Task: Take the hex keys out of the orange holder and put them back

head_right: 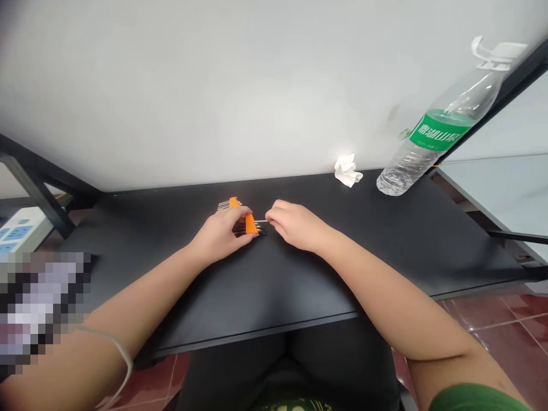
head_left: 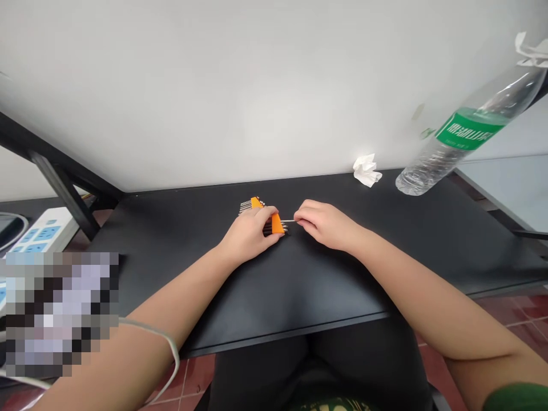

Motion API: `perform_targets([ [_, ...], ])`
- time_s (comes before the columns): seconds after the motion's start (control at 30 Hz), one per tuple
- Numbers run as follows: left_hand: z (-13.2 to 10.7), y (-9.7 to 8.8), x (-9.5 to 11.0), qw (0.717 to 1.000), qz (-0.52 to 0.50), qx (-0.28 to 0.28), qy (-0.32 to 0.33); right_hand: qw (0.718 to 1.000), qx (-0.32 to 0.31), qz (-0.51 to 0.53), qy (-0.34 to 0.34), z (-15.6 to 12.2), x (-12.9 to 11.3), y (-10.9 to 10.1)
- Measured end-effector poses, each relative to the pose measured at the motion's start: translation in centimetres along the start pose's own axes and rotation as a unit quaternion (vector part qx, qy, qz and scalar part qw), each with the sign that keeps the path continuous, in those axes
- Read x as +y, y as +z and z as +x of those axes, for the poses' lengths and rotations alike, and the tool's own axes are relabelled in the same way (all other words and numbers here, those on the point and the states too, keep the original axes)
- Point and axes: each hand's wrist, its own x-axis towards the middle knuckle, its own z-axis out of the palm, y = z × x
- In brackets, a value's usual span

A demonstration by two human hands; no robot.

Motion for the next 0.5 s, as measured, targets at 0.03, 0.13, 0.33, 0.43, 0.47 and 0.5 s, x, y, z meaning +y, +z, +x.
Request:
perform_targets([
  [0.03, 0.0, 0.0, 0.0, 1.0, 0.0, 0.003, 0.004, 1.0, -0.001, -0.004, -0.002, 0.0, 0.0, 0.0],
  [0.13, -0.1, 0.1, -0.1, 1.0, 0.013, 0.019, 0.019, 1.0, -0.002, -0.026, -0.015, -0.2, 0.0, 0.0],
  [0.33, -0.4, 0.4, 0.0, 0.997, 0.046, 0.039, 0.056, 0.995, -0.031, -0.088, -0.015, -0.4, -0.9, -0.4],
  [0.43, -0.4, 0.4, 0.6, 0.995, 0.049, 0.04, 0.075, 0.998, -0.034, -0.056, -0.015, -0.1, -1.7, 0.0],
  [0.47, -0.4, 0.4, 0.9, 0.995, 0.048, 0.039, 0.084, 0.999, -0.03, -0.023, -0.022, 0.0, -1.9, 0.2],
  [0.5, -0.3, 0.4, 1.1, 0.994, 0.045, 0.038, 0.091, 0.999, -0.022, 0.016, -0.028, 0.2, -2.1, 0.4],
])
